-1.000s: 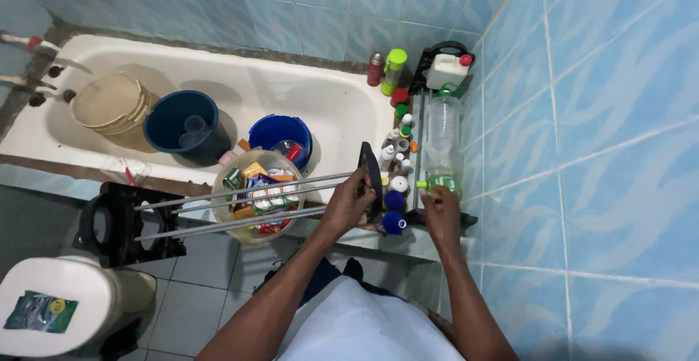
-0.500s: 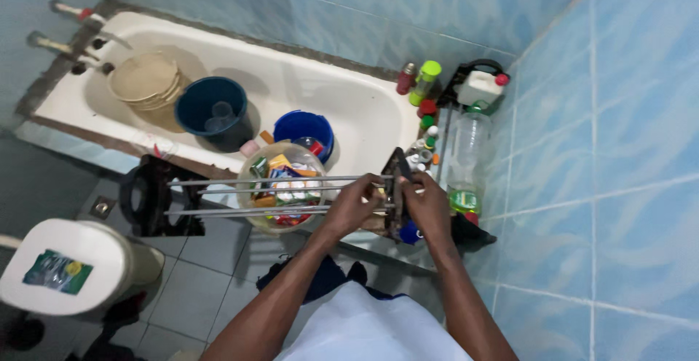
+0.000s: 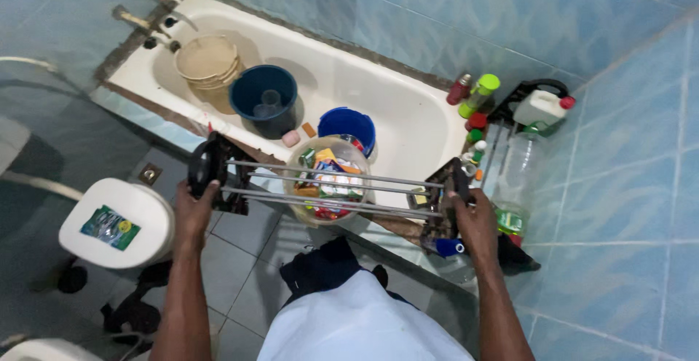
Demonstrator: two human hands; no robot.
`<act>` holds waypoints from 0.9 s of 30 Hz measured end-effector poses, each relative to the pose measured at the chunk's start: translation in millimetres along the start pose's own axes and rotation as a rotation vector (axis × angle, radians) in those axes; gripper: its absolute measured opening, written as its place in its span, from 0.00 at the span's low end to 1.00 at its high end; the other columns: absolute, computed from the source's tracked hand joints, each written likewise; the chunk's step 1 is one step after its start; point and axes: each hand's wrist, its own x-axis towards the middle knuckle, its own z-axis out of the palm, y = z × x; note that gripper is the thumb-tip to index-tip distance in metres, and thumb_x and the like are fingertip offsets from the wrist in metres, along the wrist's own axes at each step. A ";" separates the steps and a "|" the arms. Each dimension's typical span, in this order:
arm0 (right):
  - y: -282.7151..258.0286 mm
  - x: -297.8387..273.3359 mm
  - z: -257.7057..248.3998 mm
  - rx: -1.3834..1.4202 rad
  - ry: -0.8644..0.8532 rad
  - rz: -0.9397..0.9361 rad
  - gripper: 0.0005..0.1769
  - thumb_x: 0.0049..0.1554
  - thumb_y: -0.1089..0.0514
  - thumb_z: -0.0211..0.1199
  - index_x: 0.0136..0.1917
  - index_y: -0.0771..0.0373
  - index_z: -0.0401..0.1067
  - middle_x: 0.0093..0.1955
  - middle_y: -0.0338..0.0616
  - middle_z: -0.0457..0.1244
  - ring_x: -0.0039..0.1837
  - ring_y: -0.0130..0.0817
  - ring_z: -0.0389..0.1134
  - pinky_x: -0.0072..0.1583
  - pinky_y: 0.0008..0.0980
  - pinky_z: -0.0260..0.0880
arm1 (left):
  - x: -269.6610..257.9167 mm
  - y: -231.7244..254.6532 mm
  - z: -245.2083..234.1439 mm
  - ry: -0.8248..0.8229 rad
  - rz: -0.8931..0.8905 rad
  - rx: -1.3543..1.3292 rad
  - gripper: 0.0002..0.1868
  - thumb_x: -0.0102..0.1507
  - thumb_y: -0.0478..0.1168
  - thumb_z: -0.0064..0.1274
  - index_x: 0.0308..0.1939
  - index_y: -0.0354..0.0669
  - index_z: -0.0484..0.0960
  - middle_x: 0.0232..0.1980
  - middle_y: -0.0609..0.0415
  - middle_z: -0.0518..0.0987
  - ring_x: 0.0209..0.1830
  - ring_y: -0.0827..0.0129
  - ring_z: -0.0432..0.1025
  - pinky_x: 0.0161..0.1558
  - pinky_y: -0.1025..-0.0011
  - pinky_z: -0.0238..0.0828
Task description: The person picks up bottles, containers, and a spray can, then assembles a multi-tier metal rack by hand and places it in the corner of a bathroom.
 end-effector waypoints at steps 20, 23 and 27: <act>-6.1 23.5 8.4 0.017 0.090 0.051 0.26 0.61 0.41 0.63 0.55 0.67 0.72 0.47 0.50 0.67 0.48 0.41 0.68 0.51 0.40 0.67 | 17.1 19.5 18.1 -0.146 -0.120 -0.118 0.35 0.64 0.38 0.58 0.73 0.36 0.63 0.62 0.38 0.76 0.62 0.49 0.72 0.62 0.58 0.64; 18.3 22.0 10.1 0.153 0.145 0.003 0.26 0.65 0.40 0.61 0.56 0.68 0.73 0.48 0.46 0.68 0.51 0.36 0.68 0.55 0.36 0.67 | 4.3 43.4 16.2 -0.030 0.111 0.079 0.40 0.63 0.38 0.62 0.73 0.28 0.60 0.70 0.28 0.65 0.71 0.36 0.59 0.68 0.52 0.57; 84.7 18.9 3.5 0.403 0.149 0.264 0.23 0.64 0.41 0.55 0.58 0.64 0.69 0.47 0.39 0.65 0.49 0.32 0.68 0.47 0.38 0.70 | -30.8 86.7 34.9 0.043 0.322 0.115 0.39 0.65 0.35 0.61 0.75 0.26 0.60 0.74 0.29 0.62 0.78 0.36 0.52 0.73 0.46 0.45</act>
